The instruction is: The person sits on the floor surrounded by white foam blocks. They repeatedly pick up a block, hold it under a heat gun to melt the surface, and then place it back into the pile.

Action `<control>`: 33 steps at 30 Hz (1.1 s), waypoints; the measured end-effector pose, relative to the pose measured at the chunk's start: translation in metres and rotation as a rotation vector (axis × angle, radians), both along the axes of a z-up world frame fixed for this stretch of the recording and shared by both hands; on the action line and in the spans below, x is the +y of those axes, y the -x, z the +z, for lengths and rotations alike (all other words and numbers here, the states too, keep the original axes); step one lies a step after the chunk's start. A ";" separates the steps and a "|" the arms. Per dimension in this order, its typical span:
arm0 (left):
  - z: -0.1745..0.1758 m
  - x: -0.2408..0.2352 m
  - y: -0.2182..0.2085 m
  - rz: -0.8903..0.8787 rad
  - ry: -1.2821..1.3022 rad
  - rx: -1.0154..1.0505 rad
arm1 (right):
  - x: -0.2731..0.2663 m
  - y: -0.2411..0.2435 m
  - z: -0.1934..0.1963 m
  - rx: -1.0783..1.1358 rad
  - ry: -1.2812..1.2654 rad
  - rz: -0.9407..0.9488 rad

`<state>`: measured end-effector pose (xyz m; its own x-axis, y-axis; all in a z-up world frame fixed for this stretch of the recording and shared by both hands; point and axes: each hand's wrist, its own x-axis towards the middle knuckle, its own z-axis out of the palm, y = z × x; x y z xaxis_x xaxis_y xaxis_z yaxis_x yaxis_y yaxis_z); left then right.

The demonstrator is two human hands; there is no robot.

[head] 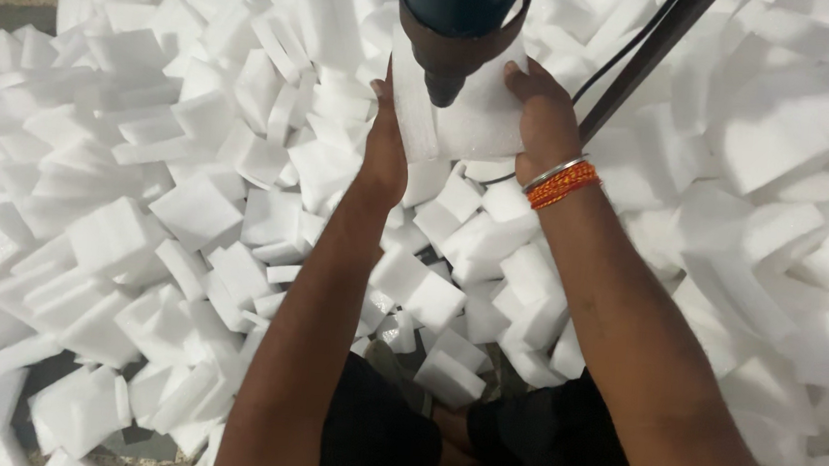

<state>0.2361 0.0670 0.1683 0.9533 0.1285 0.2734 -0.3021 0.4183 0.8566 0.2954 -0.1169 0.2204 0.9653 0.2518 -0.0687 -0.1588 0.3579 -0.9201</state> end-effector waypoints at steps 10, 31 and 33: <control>-0.020 -0.024 0.076 0.068 -0.235 0.008 | -0.018 0.080 -0.023 -0.163 0.082 0.033; -0.079 -0.074 0.203 0.076 -0.316 0.164 | -0.074 0.204 -0.061 -0.079 0.200 0.012; -0.072 -0.077 0.215 0.156 -0.439 0.117 | -0.081 0.210 -0.062 -0.043 0.204 0.031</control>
<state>0.0216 -0.0096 0.0965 0.9594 0.1685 0.2262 -0.2239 -0.0330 0.9741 0.0857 -0.1982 0.1586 0.9604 0.2668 -0.0804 -0.1261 0.1591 -0.9792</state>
